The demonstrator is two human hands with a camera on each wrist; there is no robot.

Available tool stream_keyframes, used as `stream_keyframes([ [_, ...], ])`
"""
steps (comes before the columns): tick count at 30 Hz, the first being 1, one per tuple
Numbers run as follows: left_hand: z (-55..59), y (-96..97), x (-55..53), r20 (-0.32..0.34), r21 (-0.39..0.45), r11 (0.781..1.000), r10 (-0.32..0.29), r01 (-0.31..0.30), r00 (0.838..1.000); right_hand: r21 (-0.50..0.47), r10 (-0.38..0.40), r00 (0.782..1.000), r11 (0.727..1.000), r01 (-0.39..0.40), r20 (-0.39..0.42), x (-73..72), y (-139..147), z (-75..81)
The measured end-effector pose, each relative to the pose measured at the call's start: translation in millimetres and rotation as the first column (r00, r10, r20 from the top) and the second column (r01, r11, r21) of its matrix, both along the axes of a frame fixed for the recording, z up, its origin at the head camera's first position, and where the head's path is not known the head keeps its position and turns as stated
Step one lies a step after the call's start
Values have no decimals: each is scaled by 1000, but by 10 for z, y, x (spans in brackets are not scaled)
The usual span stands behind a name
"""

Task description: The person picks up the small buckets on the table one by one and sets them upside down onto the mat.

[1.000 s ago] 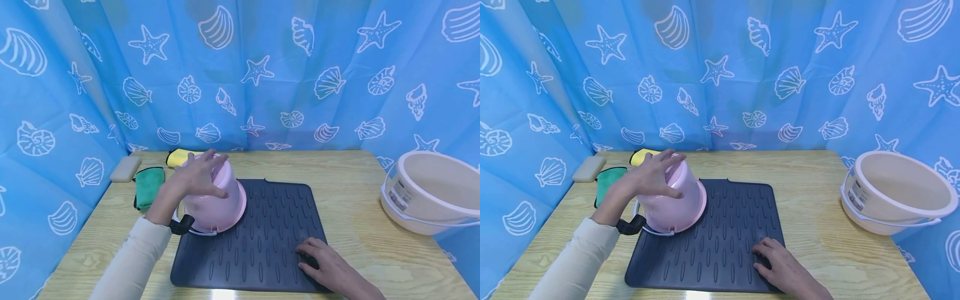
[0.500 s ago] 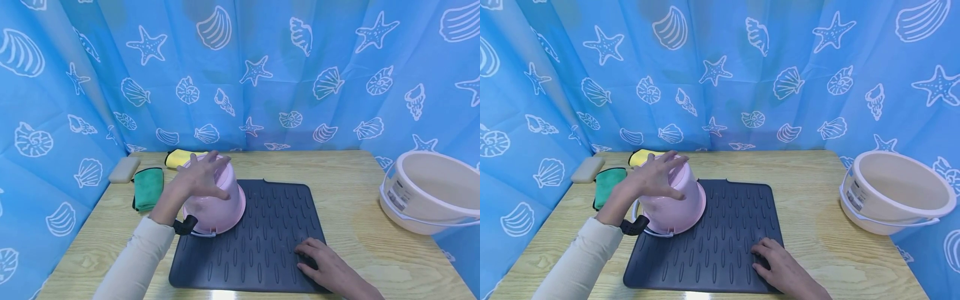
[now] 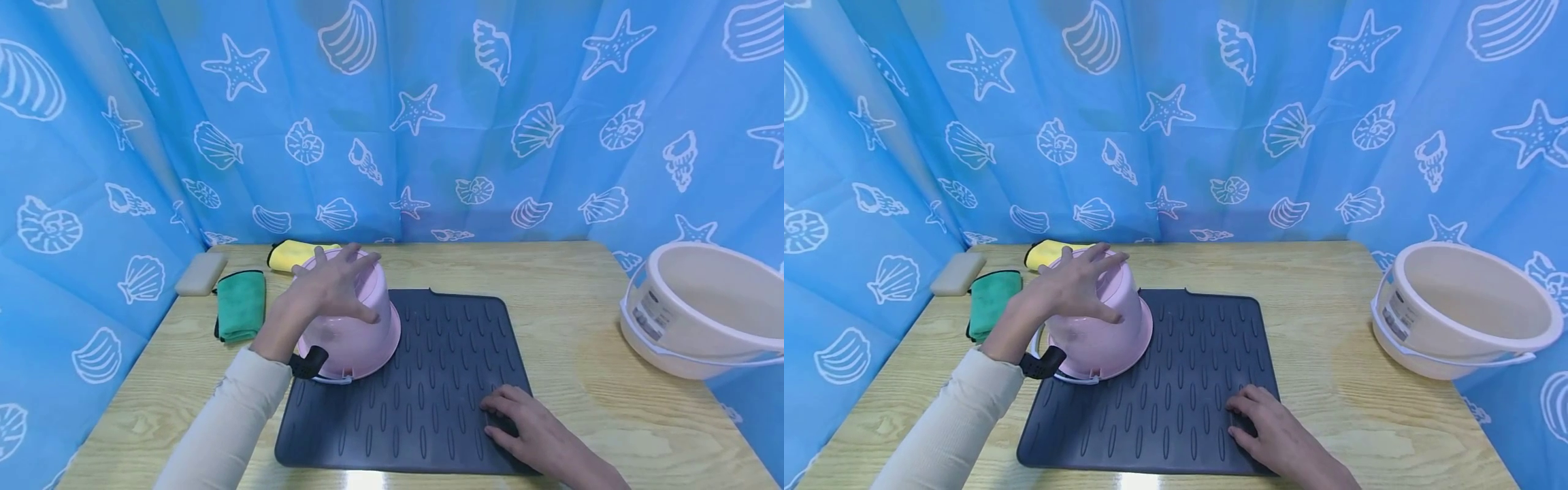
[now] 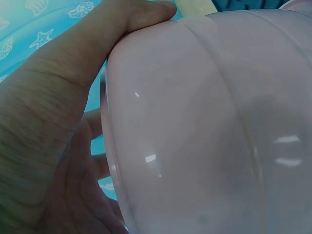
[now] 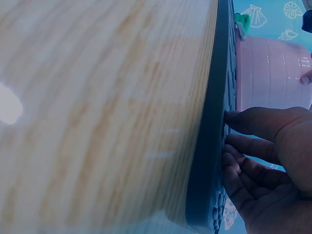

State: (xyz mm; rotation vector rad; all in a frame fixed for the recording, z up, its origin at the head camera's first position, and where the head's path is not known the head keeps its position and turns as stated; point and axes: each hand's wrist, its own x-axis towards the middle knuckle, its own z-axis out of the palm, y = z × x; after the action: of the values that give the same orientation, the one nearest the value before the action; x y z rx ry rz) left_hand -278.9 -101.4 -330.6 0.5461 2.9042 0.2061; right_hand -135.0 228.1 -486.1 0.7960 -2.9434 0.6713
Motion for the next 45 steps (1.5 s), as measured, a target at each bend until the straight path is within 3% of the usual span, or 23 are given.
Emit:
stream_keyframes([
  [8, 38, 37, 6, 26, -23, 999, -21, 21, 999, -15, 10, 1000, 1000, -10, 4, 2, 30, 14],
  [12, 68, 12, 44, -74, 3, 998, -67, 68, 995, -16, 13, 1000, 1000, -13, 13, 3, 18, 3],
  [15, 85, 17, 95, -201, 83, 987, -119, 138, 972, -11, 2, 1000, 1000, -2, 4, 6, 10, -7],
  [18, 80, 49, 169, -303, 212, 945, -178, 248, 936, -1, -14, 1000, 1000, 14, 5, 10, 4, 5],
  [22, 7, 74, 306, -359, 350, 869, -221, 350, 907, 2, -18, 1000, 1000, 18, 0, 5, -3, 18],
  [29, -246, 142, 538, -399, 433, 808, -226, 400, 889, -1, -8, 1000, 1000, 8, 6, -7, 0, 0],
  [32, -318, 177, 629, -402, 467, 794, -202, 390, 893, -8, -3, 1000, 1000, 3, 9, -7, 7, -14],
  [37, -392, 242, 759, -353, 514, 785, -173, 345, 919, -11, -6, 1000, 1000, 6, 1, -3, 12, -24],
  [39, -433, 271, 798, -330, 523, 785, -172, 331, 928, -10, -5, 1000, 1000, 5, -3, -3, 15, -21],
  [45, -631, 347, 859, -282, 569, 755, -192, 325, 940, -15, -7, 1000, 1000, 7, 13, -7, 13, -17],
])
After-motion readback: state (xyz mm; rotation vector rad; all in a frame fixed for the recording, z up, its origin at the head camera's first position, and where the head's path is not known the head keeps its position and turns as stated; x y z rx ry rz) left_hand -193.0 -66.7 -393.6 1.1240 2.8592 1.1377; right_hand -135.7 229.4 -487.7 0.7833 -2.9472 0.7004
